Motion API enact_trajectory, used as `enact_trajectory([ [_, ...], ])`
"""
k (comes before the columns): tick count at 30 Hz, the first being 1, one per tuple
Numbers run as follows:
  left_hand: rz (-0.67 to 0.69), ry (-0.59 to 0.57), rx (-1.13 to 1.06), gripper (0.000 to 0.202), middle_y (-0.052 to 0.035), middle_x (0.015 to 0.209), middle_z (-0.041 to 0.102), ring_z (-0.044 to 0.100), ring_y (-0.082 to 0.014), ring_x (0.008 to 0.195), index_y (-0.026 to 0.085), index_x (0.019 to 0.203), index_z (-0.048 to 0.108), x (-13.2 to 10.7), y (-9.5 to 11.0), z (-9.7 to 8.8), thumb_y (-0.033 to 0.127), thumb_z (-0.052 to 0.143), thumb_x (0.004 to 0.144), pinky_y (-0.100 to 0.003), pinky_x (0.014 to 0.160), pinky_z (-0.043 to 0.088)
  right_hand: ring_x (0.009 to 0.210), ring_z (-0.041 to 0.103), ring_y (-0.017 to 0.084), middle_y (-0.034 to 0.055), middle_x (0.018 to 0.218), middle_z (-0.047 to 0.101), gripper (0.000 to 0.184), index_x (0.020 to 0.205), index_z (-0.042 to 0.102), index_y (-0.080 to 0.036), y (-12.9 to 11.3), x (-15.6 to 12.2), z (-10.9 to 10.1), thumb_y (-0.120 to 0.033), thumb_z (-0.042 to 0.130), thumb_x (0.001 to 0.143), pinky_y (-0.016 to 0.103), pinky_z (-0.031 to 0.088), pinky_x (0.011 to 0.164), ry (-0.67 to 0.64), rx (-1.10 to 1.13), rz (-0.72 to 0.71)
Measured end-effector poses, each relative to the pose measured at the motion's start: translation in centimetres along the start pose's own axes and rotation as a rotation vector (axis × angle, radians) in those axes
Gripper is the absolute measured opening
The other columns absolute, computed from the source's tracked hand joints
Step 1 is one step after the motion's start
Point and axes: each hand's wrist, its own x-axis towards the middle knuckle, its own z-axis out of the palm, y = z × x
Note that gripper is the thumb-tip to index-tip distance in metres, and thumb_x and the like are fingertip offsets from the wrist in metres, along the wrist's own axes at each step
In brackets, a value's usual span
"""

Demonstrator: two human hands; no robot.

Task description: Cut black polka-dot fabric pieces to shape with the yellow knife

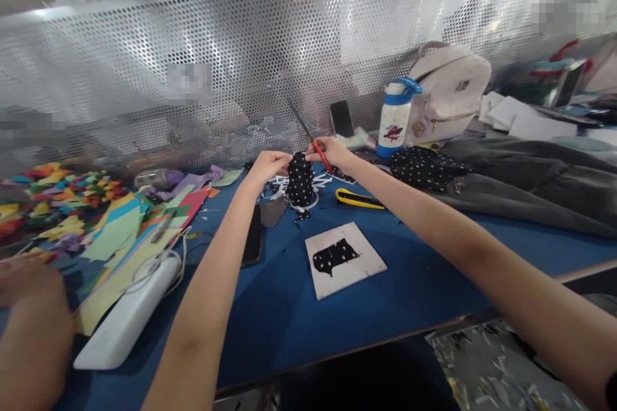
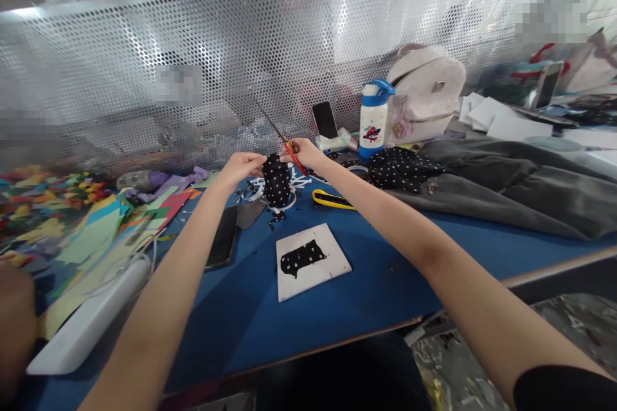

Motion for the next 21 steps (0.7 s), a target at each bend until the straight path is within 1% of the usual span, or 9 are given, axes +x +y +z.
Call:
enact_trajectory([
  [3,-0.007,-0.026,-0.015,0.032,-0.0084,0.115,0.060,0.062,-0.0201,0.098,0.014,0.118,0.056,-0.2,0.0,0.0,0.036,0.057,0.095,-0.040,0.083,0.054,0.097,0.063,0.020,0.0089,0.115,0.062,0.029,0.117,0.058,-0.014,0.1,0.0,0.0,-0.031,0.058,0.094,0.040,0.055,0.082,0.007,0.002,0.015],
  [7,-0.012,-0.089,-0.018,0.031,-0.0082,0.115,0.060,0.062,-0.0201,0.098,0.014,0.118,0.057,-0.2,-0.2,0.2,0.035,0.058,0.094,-0.040,0.083,0.054,0.097,0.064,0.020,0.0088,0.115,0.062,0.029,0.117,0.058,-0.014,0.0,0.2,-0.2,-0.031,0.058,0.094,0.040,0.055,0.082,0.042,0.013,0.020],
  [10,-0.020,-0.129,-0.011,0.029,-0.0079,0.114,0.060,0.063,-0.0194,0.096,0.014,0.117,0.057,0.1,-0.8,0.5,0.033,0.059,0.094,-0.038,0.082,0.055,0.094,0.064,0.019,0.0084,0.113,0.063,0.028,0.116,0.059,-0.014,-0.2,0.3,-0.5,-0.030,0.058,0.094,0.038,0.056,0.080,0.078,0.038,0.010],
  [15,-0.041,-0.152,0.029,0.030,-0.0082,0.114,0.060,0.062,-0.0195,0.096,0.014,0.118,0.056,0.8,-2.3,1.4,0.033,0.058,0.094,-0.039,0.082,0.055,0.093,0.064,0.019,0.0079,0.110,0.063,0.026,0.114,0.059,-0.013,-0.4,0.3,-1.1,-0.030,0.058,0.094,0.037,0.056,0.079,0.140,0.082,0.001],
  [18,-0.025,-0.163,0.061,0.031,-0.0086,0.116,0.059,0.062,-0.0202,0.098,0.014,0.119,0.056,0.9,-2.9,1.9,0.033,0.058,0.094,-0.040,0.083,0.054,0.093,0.064,0.019,0.0080,0.111,0.063,0.027,0.114,0.059,-0.013,-0.4,0.3,-1.5,-0.030,0.058,0.094,0.037,0.056,0.079,0.181,0.106,0.009],
  [21,0.014,-0.175,0.093,0.032,-0.0081,0.117,0.059,0.062,-0.0215,0.100,0.014,0.118,0.057,0.9,-3.0,2.2,0.034,0.059,0.094,-0.041,0.084,0.054,0.091,0.064,0.018,0.0078,0.110,0.063,0.026,0.114,0.059,-0.013,-0.3,0.3,-1.8,-0.030,0.058,0.094,0.037,0.056,0.078,0.207,0.133,0.021],
])
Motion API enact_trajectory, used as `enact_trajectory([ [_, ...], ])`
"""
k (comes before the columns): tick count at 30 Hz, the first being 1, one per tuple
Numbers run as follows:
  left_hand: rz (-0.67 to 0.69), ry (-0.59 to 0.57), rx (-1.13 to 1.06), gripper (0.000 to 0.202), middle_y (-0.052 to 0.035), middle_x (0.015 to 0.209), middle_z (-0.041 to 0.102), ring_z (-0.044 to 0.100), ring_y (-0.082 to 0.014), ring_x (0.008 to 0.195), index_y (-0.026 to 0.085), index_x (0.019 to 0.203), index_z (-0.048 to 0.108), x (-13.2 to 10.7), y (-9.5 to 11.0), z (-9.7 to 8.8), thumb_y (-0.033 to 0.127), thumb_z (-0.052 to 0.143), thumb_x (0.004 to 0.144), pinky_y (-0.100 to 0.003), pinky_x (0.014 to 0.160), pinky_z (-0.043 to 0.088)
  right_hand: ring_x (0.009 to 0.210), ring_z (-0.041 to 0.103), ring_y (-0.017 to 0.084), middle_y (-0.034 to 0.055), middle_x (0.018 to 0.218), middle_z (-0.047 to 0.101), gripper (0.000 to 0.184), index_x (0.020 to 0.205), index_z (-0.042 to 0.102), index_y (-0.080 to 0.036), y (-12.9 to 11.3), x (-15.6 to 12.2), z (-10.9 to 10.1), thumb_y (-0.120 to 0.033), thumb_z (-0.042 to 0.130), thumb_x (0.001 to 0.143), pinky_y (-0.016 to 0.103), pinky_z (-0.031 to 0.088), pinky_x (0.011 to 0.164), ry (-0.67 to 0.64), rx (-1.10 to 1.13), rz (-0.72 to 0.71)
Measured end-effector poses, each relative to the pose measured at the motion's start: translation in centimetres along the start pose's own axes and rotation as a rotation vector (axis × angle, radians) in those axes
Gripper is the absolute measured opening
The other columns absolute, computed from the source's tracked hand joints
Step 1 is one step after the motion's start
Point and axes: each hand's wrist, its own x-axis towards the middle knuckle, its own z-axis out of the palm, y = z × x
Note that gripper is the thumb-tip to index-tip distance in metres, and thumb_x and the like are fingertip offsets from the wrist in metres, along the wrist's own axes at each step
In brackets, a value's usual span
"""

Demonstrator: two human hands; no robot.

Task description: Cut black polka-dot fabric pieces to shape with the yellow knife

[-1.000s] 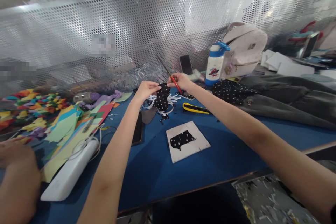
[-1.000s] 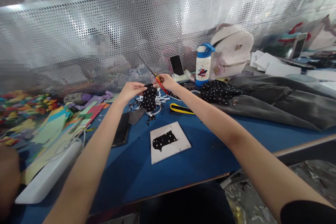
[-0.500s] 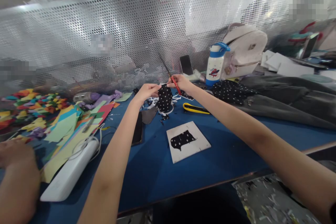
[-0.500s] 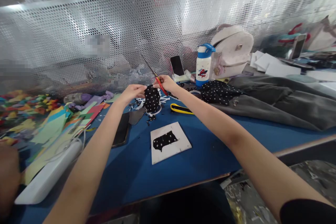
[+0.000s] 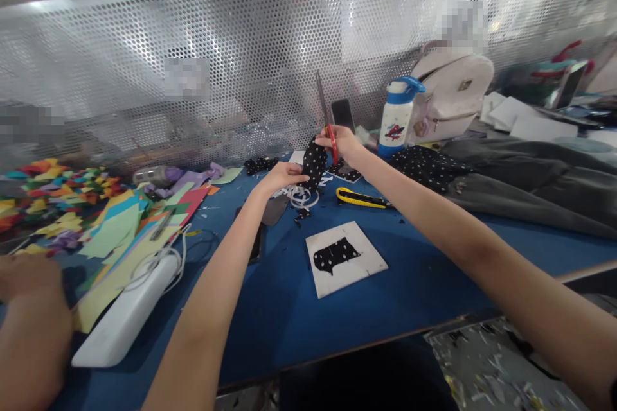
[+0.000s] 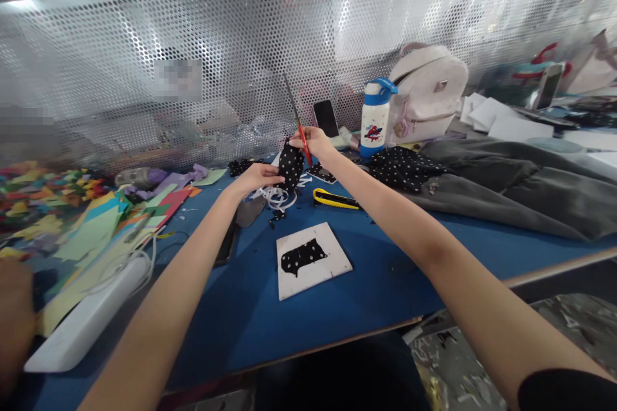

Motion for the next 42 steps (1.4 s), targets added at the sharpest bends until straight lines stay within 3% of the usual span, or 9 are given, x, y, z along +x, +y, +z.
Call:
enact_trajectory([
  [5,0.046,0.004,0.040,0.032,-0.0072,0.117,0.059,0.061,-0.0229,0.101,0.014,0.117,0.058,0.4,0.2,0.6,0.035,0.059,0.093,-0.041,0.085,0.054,0.088,0.064,0.017,0.0071,0.107,0.064,0.024,0.112,0.060,-0.013,-0.3,-0.1,0.0,-0.029,0.058,0.094,0.035,0.057,0.075,0.018,0.035,0.018],
  [14,0.031,0.080,0.040,0.032,-0.0070,0.118,0.059,0.061,-0.0237,0.102,0.014,0.117,0.058,1.8,-0.4,3.2,0.036,0.059,0.094,-0.041,0.086,0.054,0.077,0.064,0.013,0.0041,0.095,0.065,0.016,0.102,0.061,-0.011,-1.0,-0.5,0.4,-0.025,0.059,0.093,0.028,0.056,0.067,0.017,0.082,0.009],
  [34,0.029,0.001,-0.128,0.031,-0.0078,0.115,0.060,0.062,-0.0203,0.097,0.014,0.118,0.057,1.0,0.5,2.4,0.034,0.058,0.094,-0.039,0.082,0.055,0.080,0.064,0.014,0.0055,0.100,0.064,0.020,0.107,0.061,-0.013,-1.1,-0.4,0.1,-0.027,0.057,0.094,0.030,0.056,0.068,0.061,0.072,0.062],
  [42,0.000,-0.068,-0.210,0.031,-0.0085,0.117,0.059,0.062,-0.0206,0.099,0.014,0.119,0.056,0.5,0.9,2.7,0.033,0.058,0.094,-0.040,0.084,0.054,0.093,0.064,0.018,0.0083,0.112,0.063,0.026,0.115,0.059,-0.014,-1.0,-0.5,0.0,-0.030,0.057,0.094,0.037,0.056,0.079,0.064,0.053,0.079],
])
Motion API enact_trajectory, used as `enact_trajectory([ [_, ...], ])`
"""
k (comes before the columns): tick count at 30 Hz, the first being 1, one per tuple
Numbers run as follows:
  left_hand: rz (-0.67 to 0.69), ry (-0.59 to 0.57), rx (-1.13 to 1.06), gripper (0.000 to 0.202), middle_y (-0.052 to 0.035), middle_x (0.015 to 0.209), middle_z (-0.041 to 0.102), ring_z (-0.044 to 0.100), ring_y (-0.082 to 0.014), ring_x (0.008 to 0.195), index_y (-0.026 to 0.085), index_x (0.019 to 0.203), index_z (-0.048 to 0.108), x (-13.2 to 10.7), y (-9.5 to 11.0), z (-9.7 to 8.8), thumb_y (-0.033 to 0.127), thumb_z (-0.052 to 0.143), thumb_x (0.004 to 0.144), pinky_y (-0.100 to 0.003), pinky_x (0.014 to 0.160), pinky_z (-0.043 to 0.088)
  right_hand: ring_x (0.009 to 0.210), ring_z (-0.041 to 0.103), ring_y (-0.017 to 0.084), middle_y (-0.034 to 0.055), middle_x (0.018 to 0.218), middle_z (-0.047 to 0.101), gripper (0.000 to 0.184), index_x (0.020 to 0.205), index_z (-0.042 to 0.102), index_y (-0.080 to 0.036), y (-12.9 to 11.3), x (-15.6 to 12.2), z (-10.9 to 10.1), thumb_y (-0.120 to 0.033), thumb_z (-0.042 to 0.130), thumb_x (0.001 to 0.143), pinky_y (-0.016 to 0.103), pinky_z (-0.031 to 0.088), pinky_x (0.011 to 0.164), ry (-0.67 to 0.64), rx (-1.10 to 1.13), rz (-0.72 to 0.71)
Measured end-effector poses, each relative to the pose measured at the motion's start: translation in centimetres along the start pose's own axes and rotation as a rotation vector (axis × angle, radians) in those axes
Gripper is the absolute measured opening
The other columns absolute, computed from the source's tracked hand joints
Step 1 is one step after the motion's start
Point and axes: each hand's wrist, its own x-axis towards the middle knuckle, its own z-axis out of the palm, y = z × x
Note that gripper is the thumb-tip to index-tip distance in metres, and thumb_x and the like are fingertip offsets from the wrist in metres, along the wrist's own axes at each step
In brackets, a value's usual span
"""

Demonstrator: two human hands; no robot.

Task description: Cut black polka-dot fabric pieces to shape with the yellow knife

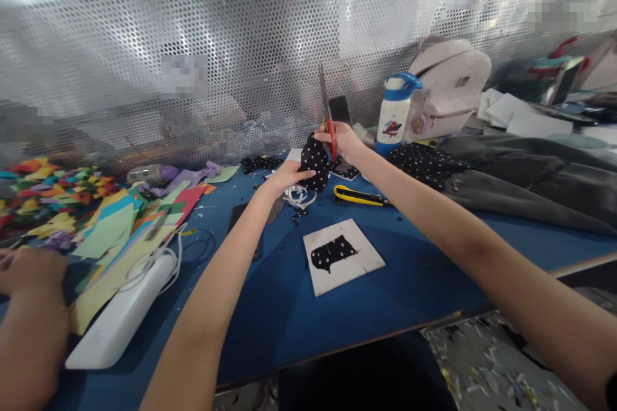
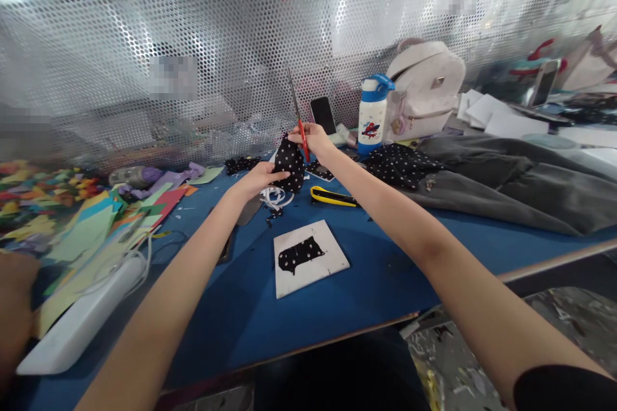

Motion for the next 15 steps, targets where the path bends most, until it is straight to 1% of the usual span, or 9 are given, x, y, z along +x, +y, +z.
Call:
enact_trajectory([
  [10,-0.089,-0.024,-0.071,0.032,-0.0089,0.118,0.059,0.061,-0.0208,0.100,0.015,0.120,0.056,-0.48,0.59,-0.10,0.034,0.058,0.094,-0.041,0.085,0.054,0.098,0.063,0.020,0.0091,0.116,0.061,0.030,0.118,0.058,-0.014,0.21,0.00,-0.05,-0.031,0.058,0.094,0.040,0.055,0.082,-0.002,-0.025,0.017],
  [15,-0.111,-0.010,-0.094,0.031,-0.0085,0.117,0.059,0.062,-0.0203,0.099,0.014,0.119,0.056,-0.74,0.54,-0.31,0.033,0.058,0.094,-0.040,0.083,0.054,0.095,0.064,0.019,0.0087,0.114,0.062,0.029,0.117,0.058,-0.014,0.25,0.12,-0.16,-0.030,0.057,0.094,0.039,0.056,0.080,-0.007,-0.033,0.003],
])
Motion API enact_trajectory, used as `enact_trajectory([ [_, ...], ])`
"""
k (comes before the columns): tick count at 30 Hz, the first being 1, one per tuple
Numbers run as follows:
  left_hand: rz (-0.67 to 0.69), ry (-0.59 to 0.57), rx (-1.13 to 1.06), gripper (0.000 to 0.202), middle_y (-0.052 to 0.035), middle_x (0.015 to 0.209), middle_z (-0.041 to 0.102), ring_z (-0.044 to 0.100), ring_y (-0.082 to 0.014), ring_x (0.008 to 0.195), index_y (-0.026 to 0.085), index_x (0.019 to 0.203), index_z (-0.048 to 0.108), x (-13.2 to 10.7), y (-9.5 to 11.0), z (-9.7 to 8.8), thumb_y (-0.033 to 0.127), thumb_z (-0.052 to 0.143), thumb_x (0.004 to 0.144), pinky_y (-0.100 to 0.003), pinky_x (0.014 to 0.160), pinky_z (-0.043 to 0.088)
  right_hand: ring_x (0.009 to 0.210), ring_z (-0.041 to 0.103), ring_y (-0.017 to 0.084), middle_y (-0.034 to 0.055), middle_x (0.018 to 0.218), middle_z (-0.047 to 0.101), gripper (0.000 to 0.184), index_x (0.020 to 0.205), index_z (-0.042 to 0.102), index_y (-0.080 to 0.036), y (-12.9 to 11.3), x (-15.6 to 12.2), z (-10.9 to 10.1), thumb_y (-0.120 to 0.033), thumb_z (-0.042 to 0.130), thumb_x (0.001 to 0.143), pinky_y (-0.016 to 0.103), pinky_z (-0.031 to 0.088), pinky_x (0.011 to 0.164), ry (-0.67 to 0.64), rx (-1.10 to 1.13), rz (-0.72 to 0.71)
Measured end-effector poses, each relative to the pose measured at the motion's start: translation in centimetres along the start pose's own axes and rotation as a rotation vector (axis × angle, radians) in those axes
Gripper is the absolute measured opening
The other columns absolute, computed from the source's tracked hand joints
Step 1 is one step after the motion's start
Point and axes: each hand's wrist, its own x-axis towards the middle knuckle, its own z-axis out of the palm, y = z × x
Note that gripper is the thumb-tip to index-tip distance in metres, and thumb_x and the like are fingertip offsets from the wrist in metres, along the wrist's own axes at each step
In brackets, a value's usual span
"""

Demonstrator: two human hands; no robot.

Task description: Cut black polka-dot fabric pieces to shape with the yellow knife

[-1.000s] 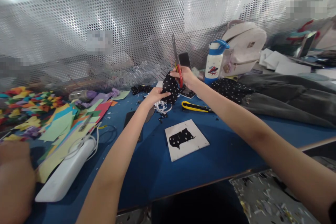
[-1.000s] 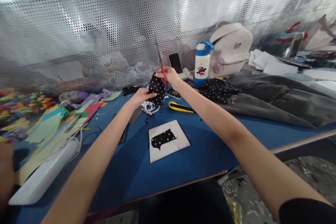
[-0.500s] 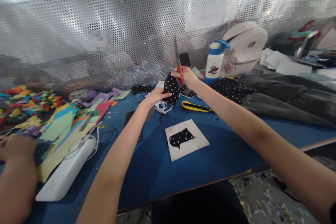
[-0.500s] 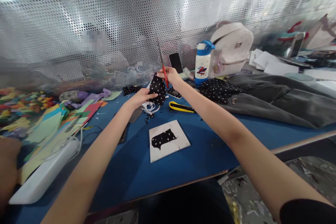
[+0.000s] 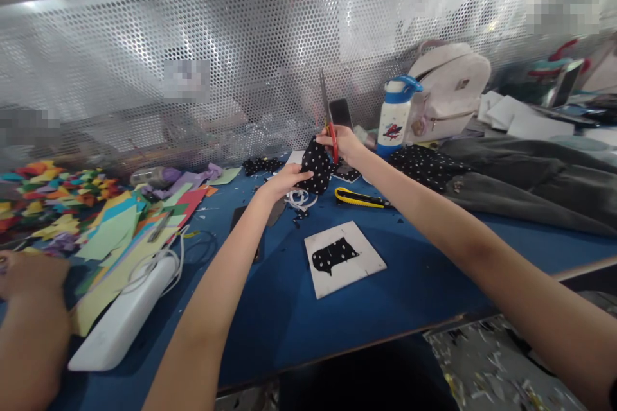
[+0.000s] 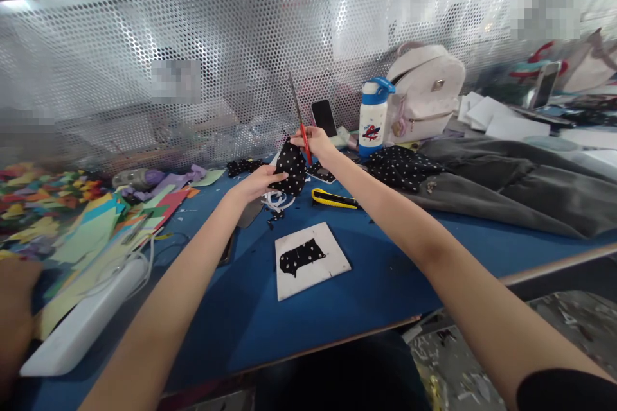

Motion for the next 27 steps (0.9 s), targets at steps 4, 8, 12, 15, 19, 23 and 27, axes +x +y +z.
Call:
enact_trajectory([
  [4,0.023,0.048,-0.033,0.032,-0.0088,0.118,0.059,0.061,-0.0208,0.100,0.015,0.120,0.056,0.1,-0.1,-0.1,0.034,0.058,0.094,-0.041,0.084,0.054,0.095,0.064,0.019,0.0088,0.115,0.062,0.029,0.118,0.058,-0.014,0.2,0.1,0.1,-0.031,0.057,0.094,0.038,0.056,0.080,-0.021,-0.015,-0.016],
  [8,0.079,0.141,-0.071,0.033,-0.0091,0.120,0.058,0.061,-0.0213,0.101,0.015,0.121,0.055,0.7,0.0,-0.1,0.034,0.058,0.095,-0.041,0.085,0.054,0.097,0.064,0.020,0.0089,0.115,0.062,0.029,0.118,0.058,-0.014,0.2,0.0,0.5,-0.031,0.057,0.094,0.039,0.056,0.081,-0.064,-0.038,-0.033],
  [12,0.141,0.237,-0.090,0.033,-0.0090,0.118,0.059,0.061,-0.0209,0.100,0.015,0.121,0.055,1.0,0.2,-0.3,0.035,0.057,0.095,-0.041,0.085,0.054,0.094,0.064,0.019,0.0084,0.113,0.062,0.027,0.116,0.059,-0.014,0.1,-0.2,0.8,-0.030,0.058,0.094,0.038,0.056,0.080,-0.104,-0.066,-0.059],
  [15,0.185,0.283,-0.084,0.032,-0.0087,0.117,0.059,0.062,-0.0207,0.099,0.015,0.119,0.056,0.8,0.5,-0.4,0.035,0.057,0.095,-0.040,0.084,0.054,0.095,0.064,0.019,0.0084,0.113,0.063,0.027,0.115,0.059,-0.014,0.1,-0.2,0.8,-0.030,0.058,0.094,0.039,0.056,0.081,-0.125,-0.087,-0.077],
  [19,0.236,0.321,-0.048,0.031,-0.0084,0.117,0.059,0.062,-0.0209,0.099,0.014,0.119,0.056,0.3,1.2,-0.6,0.034,0.058,0.094,-0.040,0.084,0.054,0.096,0.064,0.020,0.0086,0.114,0.062,0.028,0.116,0.059,-0.014,0.0,-0.2,0.8,-0.030,0.058,0.094,0.039,0.055,0.081,-0.137,-0.112,-0.094],
  [23,0.264,0.356,0.004,0.031,-0.0084,0.116,0.059,0.062,-0.0205,0.099,0.014,0.118,0.057,-0.1,1.9,-0.8,0.033,0.058,0.094,-0.040,0.084,0.054,0.093,0.064,0.019,0.0080,0.111,0.063,0.027,0.114,0.059,-0.013,-0.3,-0.3,0.8,-0.030,0.058,0.094,0.038,0.056,0.079,-0.147,-0.134,-0.122],
  [27,0.285,0.388,0.064,0.030,-0.0083,0.116,0.060,0.062,-0.0206,0.099,0.014,0.118,0.057,-0.3,2.5,-1.1,0.033,0.059,0.094,-0.040,0.084,0.054,0.080,0.065,0.015,0.0049,0.096,0.066,0.021,0.102,0.061,-0.012,-1.0,-0.6,0.8,-0.030,0.059,0.093,0.032,0.056,0.071,-0.159,-0.166,-0.166],
])
